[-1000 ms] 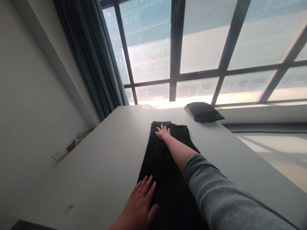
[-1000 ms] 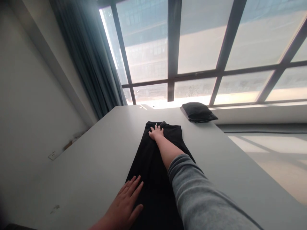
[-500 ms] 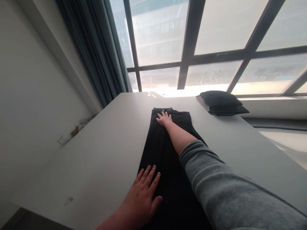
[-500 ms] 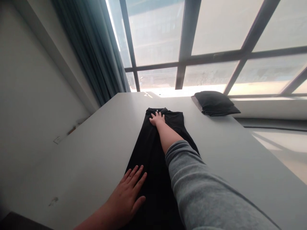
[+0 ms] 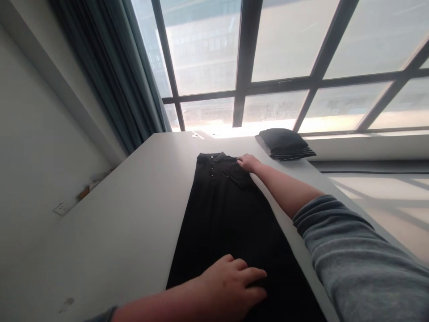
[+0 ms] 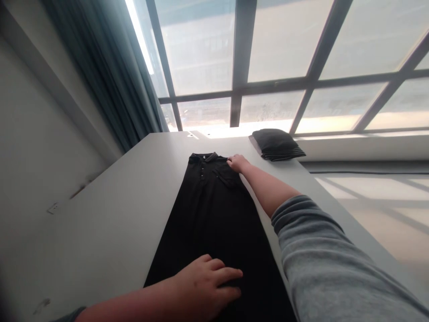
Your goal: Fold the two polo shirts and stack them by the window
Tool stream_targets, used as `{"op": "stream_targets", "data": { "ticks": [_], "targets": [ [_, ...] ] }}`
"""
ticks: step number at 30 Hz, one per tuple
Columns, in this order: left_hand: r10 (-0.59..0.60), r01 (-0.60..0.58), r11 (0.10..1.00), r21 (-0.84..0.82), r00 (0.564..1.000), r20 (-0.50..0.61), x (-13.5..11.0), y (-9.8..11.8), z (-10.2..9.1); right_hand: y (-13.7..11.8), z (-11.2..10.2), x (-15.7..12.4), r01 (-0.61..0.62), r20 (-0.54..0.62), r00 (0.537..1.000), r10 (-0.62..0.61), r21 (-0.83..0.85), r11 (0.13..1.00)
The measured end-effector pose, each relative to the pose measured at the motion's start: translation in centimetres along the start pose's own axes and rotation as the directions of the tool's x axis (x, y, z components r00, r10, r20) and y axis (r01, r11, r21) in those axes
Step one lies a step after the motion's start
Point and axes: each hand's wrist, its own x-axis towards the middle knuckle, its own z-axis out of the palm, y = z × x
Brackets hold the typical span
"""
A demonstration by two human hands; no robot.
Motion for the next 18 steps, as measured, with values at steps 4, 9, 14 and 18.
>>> {"op": "stream_targets", "data": {
  "ticks": [4,9,14,18],
  "targets": [
    [0.164,-0.165,0.986,0.013,0.984,0.067,6.7,0.5,-0.4,3.8,0.0,-1.3,0.025,0.113,0.993,-0.028,0.028,0.999],
    [0.314,-0.310,0.949,-0.053,0.936,0.158,12.1,1.3,0.2,4.3,1.1,0.2,-0.003,0.111,0.994,-0.003,0.054,0.999],
    [0.343,-0.335,0.939,-0.070,0.918,0.202,12.4,1.7,-0.6,4.0,1.2,2.0,-0.029,0.078,0.997,0.021,0.091,0.995],
    [0.294,-0.301,0.953,0.043,0.949,0.113,11.0,2.3,-1.6,3.7,0.6,2.0,-0.028,0.042,0.999,0.023,0.104,0.994]
  ]
}}
